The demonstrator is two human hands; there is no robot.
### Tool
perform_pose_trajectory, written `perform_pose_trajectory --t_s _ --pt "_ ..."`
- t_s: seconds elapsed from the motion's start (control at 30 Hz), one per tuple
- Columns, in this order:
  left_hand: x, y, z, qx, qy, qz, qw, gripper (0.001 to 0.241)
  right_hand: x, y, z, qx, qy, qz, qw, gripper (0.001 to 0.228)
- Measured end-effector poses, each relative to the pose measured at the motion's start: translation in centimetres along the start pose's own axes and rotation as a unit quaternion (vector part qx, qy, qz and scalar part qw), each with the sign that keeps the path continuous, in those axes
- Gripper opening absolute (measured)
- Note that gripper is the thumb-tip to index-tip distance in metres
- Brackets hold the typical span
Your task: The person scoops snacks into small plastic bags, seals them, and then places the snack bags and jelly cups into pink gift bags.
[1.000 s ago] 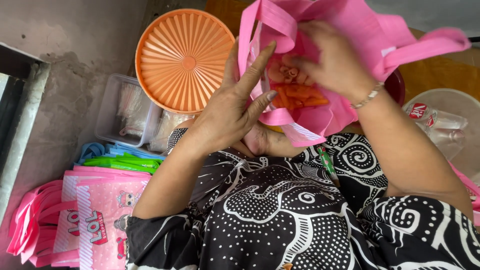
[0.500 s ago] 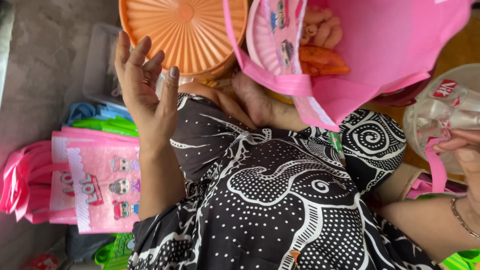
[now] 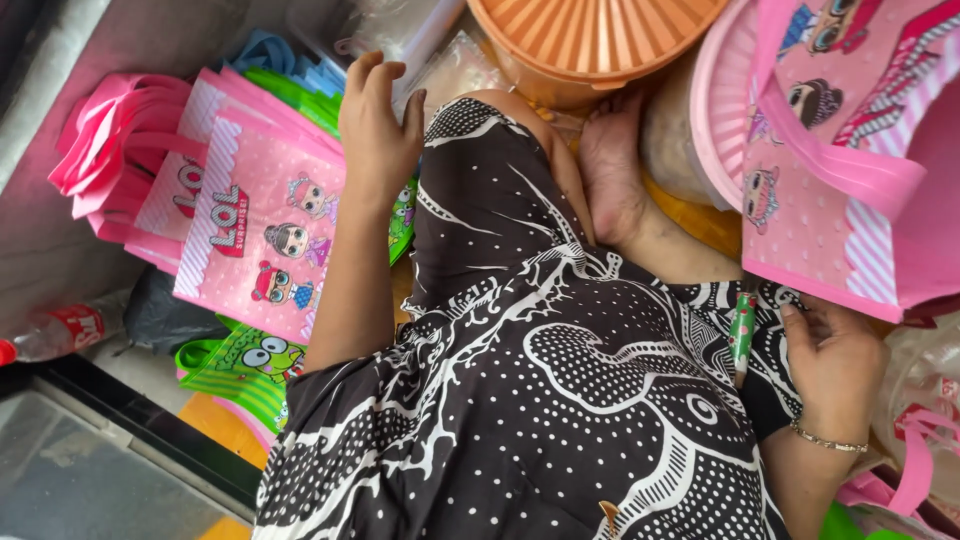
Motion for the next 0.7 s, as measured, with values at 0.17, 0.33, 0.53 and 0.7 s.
perform_pose_trajectory --t_s 0.17,0.33,0.53,0.7 --pt "-3.3 -1.5 -1.5 -0.05 0.036 -0.044 0.997 0.023 -0.8 -2.4 -0.3 -0.006 0.036 -0.001 0.999 0.023" --pt "-9.4 -2.9 -5.3 0.09 0.029 -0.037 0.995 0.013 -1.2 -4.1 -0.3 -0.091 -0.035 0.012 0.995 0.032" --pt "-18.4 -8.3 -11.7 -0.049 0.136 -0.092 0.985 0.011 -2.3 -3.9 -0.1 -0.045 -0.04 0.004 0.998 0.036" --pt "-15.7 -8.6 -12.5 -0.191 0.291 -0.1 0.932 0.057 -1.5 -5.1 -0.3 -0.06 -0.059 0.039 0.996 0.036"
Point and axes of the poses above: each hand's wrist, its own z-axis away from the middle knuckle, its own y-axis out of the back of the hand, x = y × z, the point moved 2 cm from there along -z, towards the middle knuckle, and after that the axes turned 7 degrees about z, right-handed, at the moved point
